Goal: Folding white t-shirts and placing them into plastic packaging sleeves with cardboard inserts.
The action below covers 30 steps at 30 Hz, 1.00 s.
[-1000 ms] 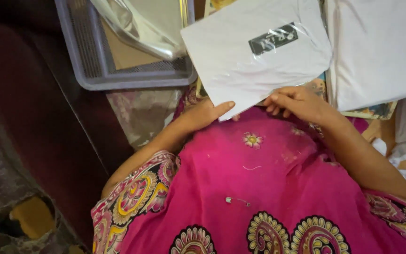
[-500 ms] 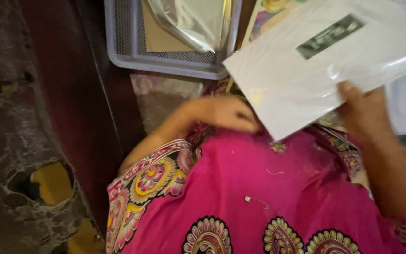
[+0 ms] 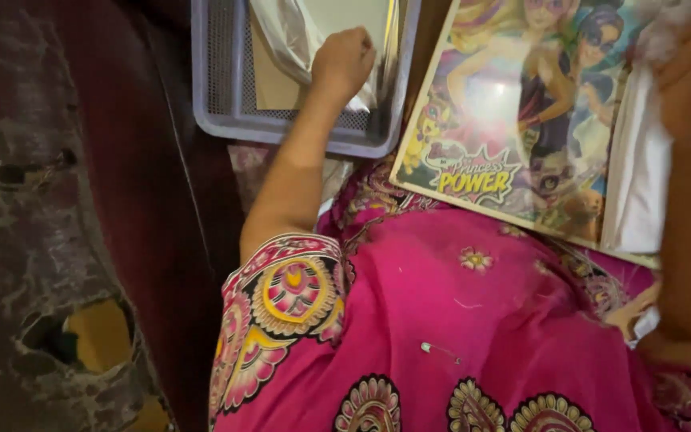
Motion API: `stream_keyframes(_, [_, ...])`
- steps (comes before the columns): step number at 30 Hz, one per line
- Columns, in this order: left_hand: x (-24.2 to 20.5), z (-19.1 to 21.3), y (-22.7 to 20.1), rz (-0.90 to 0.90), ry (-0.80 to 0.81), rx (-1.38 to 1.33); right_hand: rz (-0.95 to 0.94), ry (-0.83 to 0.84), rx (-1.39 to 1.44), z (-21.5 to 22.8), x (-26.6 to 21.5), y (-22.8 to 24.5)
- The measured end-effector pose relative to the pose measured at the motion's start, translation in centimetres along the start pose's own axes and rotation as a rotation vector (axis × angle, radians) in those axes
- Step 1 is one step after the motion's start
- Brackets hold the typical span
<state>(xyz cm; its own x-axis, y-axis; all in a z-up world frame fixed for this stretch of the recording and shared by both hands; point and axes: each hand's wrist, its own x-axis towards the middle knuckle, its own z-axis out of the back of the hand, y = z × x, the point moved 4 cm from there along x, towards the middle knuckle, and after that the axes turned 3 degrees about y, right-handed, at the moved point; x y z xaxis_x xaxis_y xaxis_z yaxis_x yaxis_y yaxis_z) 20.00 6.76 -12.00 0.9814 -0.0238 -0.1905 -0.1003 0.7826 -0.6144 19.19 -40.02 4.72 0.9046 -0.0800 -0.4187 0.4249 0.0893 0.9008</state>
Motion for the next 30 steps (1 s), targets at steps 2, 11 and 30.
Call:
stream_keyframes(2, [1.3, -2.5, 2.0, -0.052, -0.058, 0.348, -0.156, -0.071, 0.133, -6.8, -5.0, 0.2])
stream_keyframes(11, [1.3, -2.4, 2.4, -0.054, 0.008, 0.387, -0.157, 0.366, -0.040, -6.5, -11.7, -9.1])
stream_keyframes(30, [-1.8, 4.6, 2.5, 0.111, -0.255, -0.353, -0.089, 0.342, 0.113, -5.3, -11.2, -10.6])
